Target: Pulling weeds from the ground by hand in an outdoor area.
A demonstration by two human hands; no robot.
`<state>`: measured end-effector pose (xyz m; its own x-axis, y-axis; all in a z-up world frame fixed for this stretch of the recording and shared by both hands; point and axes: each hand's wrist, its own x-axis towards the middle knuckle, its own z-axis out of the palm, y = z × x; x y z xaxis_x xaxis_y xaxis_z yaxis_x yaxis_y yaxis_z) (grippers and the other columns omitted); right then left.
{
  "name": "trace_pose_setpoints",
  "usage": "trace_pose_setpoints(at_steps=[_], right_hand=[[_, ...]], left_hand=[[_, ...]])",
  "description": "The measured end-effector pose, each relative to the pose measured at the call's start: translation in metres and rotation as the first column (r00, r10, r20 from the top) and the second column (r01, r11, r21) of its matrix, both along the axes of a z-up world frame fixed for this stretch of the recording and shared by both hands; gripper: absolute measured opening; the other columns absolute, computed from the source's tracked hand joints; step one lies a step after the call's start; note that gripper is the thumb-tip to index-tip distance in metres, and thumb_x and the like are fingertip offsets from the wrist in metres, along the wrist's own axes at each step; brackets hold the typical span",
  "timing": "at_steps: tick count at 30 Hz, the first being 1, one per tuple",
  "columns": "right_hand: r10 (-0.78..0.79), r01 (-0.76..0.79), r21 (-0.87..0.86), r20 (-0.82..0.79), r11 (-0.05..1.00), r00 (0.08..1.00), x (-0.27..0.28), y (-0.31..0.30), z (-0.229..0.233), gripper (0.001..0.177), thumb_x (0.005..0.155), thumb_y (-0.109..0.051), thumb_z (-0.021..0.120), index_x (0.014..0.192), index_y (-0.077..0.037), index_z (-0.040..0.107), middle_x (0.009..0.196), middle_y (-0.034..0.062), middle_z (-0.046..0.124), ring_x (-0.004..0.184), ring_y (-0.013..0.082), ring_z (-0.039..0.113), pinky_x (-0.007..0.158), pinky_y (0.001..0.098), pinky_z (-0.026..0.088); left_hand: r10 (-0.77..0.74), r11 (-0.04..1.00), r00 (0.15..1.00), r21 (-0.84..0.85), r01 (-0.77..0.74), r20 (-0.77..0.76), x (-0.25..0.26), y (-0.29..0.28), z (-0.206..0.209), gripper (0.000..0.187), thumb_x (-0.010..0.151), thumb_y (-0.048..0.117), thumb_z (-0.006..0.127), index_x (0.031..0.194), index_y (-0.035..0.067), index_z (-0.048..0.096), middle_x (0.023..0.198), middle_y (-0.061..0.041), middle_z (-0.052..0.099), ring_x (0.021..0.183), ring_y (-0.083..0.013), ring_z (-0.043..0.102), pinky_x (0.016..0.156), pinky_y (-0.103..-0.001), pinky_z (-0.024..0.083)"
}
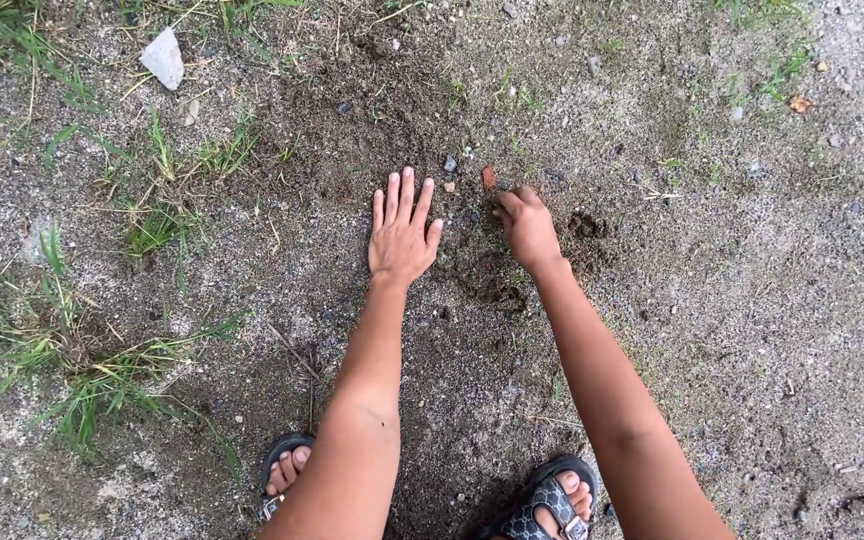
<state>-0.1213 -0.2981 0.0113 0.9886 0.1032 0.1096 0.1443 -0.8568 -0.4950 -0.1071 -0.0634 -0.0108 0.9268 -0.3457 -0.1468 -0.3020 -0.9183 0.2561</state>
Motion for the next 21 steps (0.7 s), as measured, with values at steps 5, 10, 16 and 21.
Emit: trace_pose_setpoints(at_steps=[5, 10, 16, 21], right_hand=[[-0.119, 0.093, -0.131, -0.211, 0.987, 0.97, 0.011, -0.001, -0.008, 0.013, 0.105, -0.012, 0.063, 0.104, 0.001, 0.066, 0.098, 0.0183, 0.067, 0.085, 0.0312, 0.068, 0.08, 0.0443, 0.061], [-0.088, 0.071, -0.104, -0.163, 0.992, 0.983, 0.008, -0.012, -0.009, 0.014, 0.104, -0.007, 0.058, 0.099, 0.004, 0.066, 0.092, 0.0209, 0.066, 0.077, 0.0328, 0.068, 0.074, 0.0465, 0.06], [-0.273, 0.272, -0.016, -0.097, 0.962, 0.957, 0.009, -0.042, 0.018, 0.015, 0.103, -0.011, 0.065, 0.098, 0.002, 0.069, 0.096, 0.0173, 0.071, 0.077, 0.0291, 0.069, 0.071, 0.0443, 0.058], [-0.391, 0.399, -0.036, -0.296, 0.916, 0.871, 0.017, -0.062, 0.05, 0.012, 0.102, -0.013, 0.065, 0.101, -0.003, 0.071, 0.099, 0.0119, 0.072, 0.081, 0.0208, 0.069, 0.074, 0.0389, 0.06]], left_hand=[[0.004, 1.0, 1.0, 0.004, -0.004, 0.007, 0.001, 0.0, -0.001, 0.068, 0.107, 0.051, 0.027, 0.166, 0.021, 0.014, 0.173, -0.012, 0.0, 0.159, -0.0312, 0.0, 0.128, -0.051, 0.001], [0.013, 1.0, 1.0, 0.004, -0.013, 0.009, 0.0, -0.002, 0.002, 0.069, 0.105, 0.051, 0.028, 0.166, 0.021, 0.014, 0.172, -0.011, 0.001, 0.159, -0.0306, 0.001, 0.128, -0.05, 0.001], [0.018, 1.0, 1.0, -0.026, -0.018, 0.013, 0.0, 0.0, 0.0, 0.067, 0.106, 0.049, 0.03, 0.166, 0.022, 0.016, 0.173, -0.011, 0.004, 0.159, -0.0305, 0.003, 0.129, -0.051, 0.002], [0.012, 1.0, 1.0, -0.012, -0.012, 0.017, -0.001, -0.002, 0.007, 0.067, 0.106, 0.05, 0.031, 0.165, 0.021, 0.017, 0.173, -0.012, 0.004, 0.159, -0.0311, 0.003, 0.128, -0.051, 0.002]])
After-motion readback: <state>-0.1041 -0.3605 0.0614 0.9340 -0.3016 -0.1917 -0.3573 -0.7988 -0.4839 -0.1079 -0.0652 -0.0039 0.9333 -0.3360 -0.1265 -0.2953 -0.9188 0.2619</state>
